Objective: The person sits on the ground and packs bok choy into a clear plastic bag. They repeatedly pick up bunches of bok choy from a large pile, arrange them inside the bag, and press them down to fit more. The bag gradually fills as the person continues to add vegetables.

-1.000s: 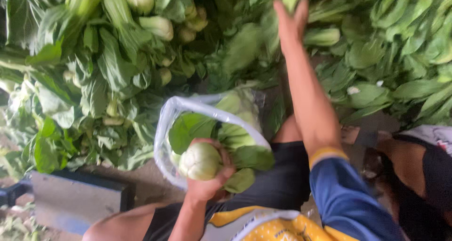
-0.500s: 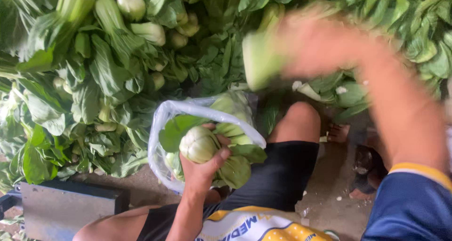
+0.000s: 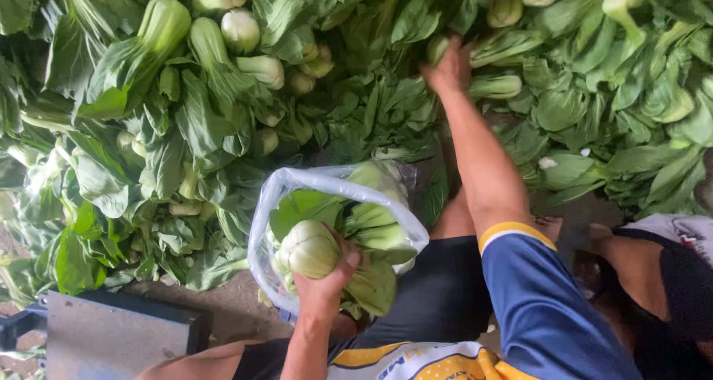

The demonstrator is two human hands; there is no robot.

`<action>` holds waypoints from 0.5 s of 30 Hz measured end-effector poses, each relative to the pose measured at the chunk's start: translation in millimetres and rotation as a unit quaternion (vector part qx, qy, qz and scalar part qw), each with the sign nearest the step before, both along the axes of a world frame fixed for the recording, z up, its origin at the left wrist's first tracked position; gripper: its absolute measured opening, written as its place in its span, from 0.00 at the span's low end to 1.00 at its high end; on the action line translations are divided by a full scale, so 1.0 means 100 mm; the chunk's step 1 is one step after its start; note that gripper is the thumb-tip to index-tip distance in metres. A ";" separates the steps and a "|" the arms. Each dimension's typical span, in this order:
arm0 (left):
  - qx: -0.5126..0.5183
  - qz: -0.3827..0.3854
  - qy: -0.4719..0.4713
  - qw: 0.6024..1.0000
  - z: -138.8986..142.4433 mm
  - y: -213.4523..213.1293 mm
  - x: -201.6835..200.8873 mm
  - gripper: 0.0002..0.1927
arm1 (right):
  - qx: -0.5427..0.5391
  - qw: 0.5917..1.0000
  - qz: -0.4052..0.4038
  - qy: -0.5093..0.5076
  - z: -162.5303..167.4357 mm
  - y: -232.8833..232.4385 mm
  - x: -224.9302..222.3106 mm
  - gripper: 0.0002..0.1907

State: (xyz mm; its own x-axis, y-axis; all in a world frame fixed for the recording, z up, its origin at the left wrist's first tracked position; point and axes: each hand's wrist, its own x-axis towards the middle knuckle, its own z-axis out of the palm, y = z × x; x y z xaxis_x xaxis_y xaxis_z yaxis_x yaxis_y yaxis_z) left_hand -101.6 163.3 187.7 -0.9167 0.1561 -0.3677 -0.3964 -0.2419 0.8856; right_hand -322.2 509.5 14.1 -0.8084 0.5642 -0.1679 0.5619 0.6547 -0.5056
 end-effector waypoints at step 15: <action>0.052 -0.083 -0.004 0.995 -0.09 0.72 -0.35 0.46 | -0.312 0.803 0.426 0.276 1.73 -0.68 1.56 0.34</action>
State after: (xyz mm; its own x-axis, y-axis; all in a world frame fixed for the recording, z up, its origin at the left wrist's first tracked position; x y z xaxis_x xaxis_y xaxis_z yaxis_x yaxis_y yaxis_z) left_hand -136.3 235.3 178.2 -0.8721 0.3428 -0.3492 -0.4460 -0.2630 0.8555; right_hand -166.2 441.1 186.9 -0.9047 -0.2890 0.3132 -0.3782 0.2057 -0.9026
